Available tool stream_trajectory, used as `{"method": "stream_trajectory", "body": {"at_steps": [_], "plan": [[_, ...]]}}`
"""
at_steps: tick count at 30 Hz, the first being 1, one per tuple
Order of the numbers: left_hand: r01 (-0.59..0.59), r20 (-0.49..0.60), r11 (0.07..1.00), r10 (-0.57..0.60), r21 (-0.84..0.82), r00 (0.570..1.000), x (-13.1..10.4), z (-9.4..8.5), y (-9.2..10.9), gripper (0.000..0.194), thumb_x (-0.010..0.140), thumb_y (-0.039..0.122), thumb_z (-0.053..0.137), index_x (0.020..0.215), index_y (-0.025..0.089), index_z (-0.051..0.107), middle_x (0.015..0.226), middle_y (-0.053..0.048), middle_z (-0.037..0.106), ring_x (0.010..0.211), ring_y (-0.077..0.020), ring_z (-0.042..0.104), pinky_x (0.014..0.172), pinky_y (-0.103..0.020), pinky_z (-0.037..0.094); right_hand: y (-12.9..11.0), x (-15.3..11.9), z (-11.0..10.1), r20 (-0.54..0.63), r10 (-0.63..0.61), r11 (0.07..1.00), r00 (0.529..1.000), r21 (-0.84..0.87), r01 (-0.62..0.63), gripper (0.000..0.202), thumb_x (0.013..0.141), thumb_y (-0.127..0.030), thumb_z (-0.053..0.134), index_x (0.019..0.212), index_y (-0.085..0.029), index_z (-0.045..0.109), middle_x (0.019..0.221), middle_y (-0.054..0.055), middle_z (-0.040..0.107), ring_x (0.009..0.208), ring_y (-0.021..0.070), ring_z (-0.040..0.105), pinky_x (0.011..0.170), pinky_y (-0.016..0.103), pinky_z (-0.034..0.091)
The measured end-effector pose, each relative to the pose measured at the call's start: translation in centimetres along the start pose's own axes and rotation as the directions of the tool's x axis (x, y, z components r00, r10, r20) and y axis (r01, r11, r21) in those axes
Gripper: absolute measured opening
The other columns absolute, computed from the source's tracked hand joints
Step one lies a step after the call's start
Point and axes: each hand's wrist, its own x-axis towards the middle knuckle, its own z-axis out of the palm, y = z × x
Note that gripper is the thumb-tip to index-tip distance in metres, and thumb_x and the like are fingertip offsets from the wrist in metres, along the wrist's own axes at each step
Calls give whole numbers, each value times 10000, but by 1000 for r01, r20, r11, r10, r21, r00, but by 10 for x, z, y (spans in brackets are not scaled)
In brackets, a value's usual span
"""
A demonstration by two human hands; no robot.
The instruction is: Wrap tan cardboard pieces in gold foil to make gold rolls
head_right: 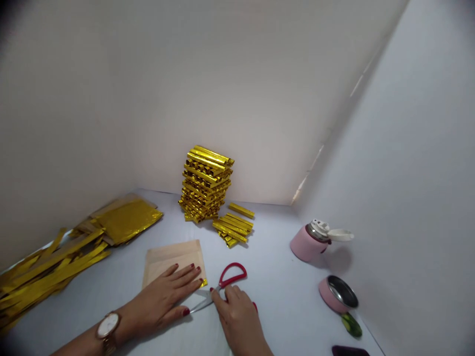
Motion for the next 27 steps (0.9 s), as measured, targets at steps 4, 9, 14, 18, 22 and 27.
{"method": "stream_trajectory", "body": {"at_steps": [4, 9, 14, 18, 22, 27], "plan": [[22, -29, 999, -23, -44, 999, -5, -1, -12, 396, 1013, 365, 281, 1406, 371, 333, 1485, -5, 328, 1365, -241, 273, 1077, -533, 249, 0, 0, 3, -20, -3, 1000, 1000, -9, 3, 404, 796, -66, 591, 1168, -224, 589, 808, 51, 600, 687, 186, 572, 600, 274, 471], [14, -111, 1000, -16, -15, 994, -11, 3, -22, 435, 978, 189, 379, 1355, 402, 410, 1458, -7, 379, 1338, -257, 330, 1056, -529, 292, 1, -1, 4, -22, -12, 1000, 1000, -9, 11, 399, 803, -64, 563, 1172, -212, 588, 805, 56, 597, 683, 190, 568, 588, 276, 470], [1, -114, 1000, 1, 24, 994, -12, 5, -18, 479, 941, 131, 423, 1334, 404, 440, 1465, 6, 364, 1345, -269, 312, 1060, -529, 291, 1, 0, 3, -16, -34, 999, 999, -25, 34, 414, 796, -50, 545, 1178, -204, 584, 784, 54, 591, 668, 184, 564, 582, 273, 477], [12, -81, 1000, -11, 14, 997, -13, -2, -11, 491, 944, 133, 390, 1370, 377, 397, 1484, 12, 330, 1359, -265, 286, 1073, -532, 271, -2, 5, 5, -1, -39, 999, 999, -22, 39, 432, 785, -36, 540, 1185, -194, 580, 792, 63, 596, 679, 195, 569, 586, 288, 491], [22, -36, 1000, -22, -3, 999, -13, -7, -8, 419, 986, 336, 384, 1403, 363, 348, 1493, -15, 314, 1366, -285, 264, 1072, -547, 253, -7, 10, 7, 6, -39, 999, 999, -4, 39, 451, 775, -37, 550, 1194, -201, 575, 831, 72, 607, 719, 206, 576, 622, 304, 500], [0, -78, 1000, 0, -6, 997, -14, -5, -10, 426, 988, 373, 386, 1410, 384, 327, 1488, -2, 322, 1360, -274, 281, 1086, -508, 245, -7, 10, 8, -31, -20, 1000, 999, -8, 20, 456, 762, -48, 576, 1182, -224, 578, 800, 52, 596, 691, 189, 565, 597, 274, 473]]}}
